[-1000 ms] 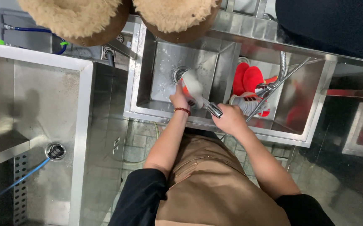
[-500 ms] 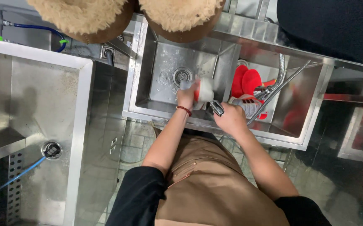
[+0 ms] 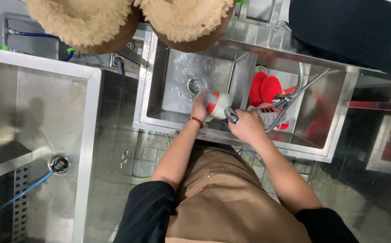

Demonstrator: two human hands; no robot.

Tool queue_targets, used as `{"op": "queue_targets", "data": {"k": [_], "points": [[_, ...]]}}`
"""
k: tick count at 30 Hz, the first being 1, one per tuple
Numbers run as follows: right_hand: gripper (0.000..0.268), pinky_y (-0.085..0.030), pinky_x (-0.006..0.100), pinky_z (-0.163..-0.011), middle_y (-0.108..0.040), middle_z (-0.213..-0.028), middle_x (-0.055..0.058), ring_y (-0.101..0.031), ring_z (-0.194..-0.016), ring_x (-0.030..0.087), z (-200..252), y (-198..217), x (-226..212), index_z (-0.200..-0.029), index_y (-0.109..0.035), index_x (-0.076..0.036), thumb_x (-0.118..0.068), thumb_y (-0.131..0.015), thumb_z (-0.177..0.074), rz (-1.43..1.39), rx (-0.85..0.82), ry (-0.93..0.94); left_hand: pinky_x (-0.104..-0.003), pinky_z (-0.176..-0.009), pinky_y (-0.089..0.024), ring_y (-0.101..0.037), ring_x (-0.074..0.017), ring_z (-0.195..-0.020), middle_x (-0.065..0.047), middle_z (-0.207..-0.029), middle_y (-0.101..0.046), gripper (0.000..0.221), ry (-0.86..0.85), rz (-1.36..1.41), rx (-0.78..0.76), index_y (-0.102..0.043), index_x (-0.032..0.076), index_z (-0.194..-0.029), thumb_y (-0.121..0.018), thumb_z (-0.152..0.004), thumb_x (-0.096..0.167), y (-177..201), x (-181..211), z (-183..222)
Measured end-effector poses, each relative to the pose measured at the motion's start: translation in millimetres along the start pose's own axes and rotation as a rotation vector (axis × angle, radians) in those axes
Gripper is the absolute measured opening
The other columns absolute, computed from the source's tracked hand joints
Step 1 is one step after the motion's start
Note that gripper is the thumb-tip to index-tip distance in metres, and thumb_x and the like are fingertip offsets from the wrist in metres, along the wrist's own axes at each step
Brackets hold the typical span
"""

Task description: The recorder is washing a pair of sneakers using a specialized shoe-washing machine and a hand-held spray gun.

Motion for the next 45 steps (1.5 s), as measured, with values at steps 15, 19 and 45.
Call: {"op": "queue_targets", "data": {"k": [15, 19, 45], "points": [[0.023, -0.055, 0.056, -0.075, -0.071, -0.080, 0.024, -0.069, -0.080, 0.048, 4, -1, -2, -0.085, -0.071, -0.006, -0.028, -0.065, -0.085, 0.027, -0.054, 0.023, -0.030, -0.046, -0.034, -0.045, -0.0095, -0.056, 0.002, -0.066, -0.054, 0.042, 0.027, 0.234, -0.003, -0.052, -0.005, -0.080, -0.084, -0.094, 0.018, 8, 21, 21], [0.022, -0.055, 0.056, -0.076, -0.070, -0.080, 0.026, -0.069, -0.081, 0.049, 7, -2, 2, -0.088, -0.071, -0.007, -0.028, -0.064, -0.084, 0.040, -0.089, -0.004, -0.028, -0.048, -0.039, -0.052, -0.0091, -0.055, 0.002, -0.066, -0.061, 0.026, 0.036, 0.093, -0.124, -0.074, 0.005, -0.093, -0.064, -0.094, 0.028, 18, 47, 27], [0.025, -0.055, 0.055, -0.078, -0.071, -0.082, 0.024, -0.069, -0.084, 0.047, 3, -22, 11, -0.087, -0.071, -0.007, -0.031, -0.066, -0.084, -0.018, -0.067, -0.047, -0.044, -0.082, -0.055, -0.071, -0.0336, -0.087, -0.021, -0.093, -0.076, 0.041, -0.486, -0.637, -0.439, -0.075, 0.000, -0.099, -0.067, -0.095, 0.039, 10, 36, 12]]}}
Point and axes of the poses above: each hand's wrist, its own z-axis away from the middle knuckle, its own y-axis out of the back of the hand, x = y × z, the point moved 5 cm from there along -z, towards the middle knuckle
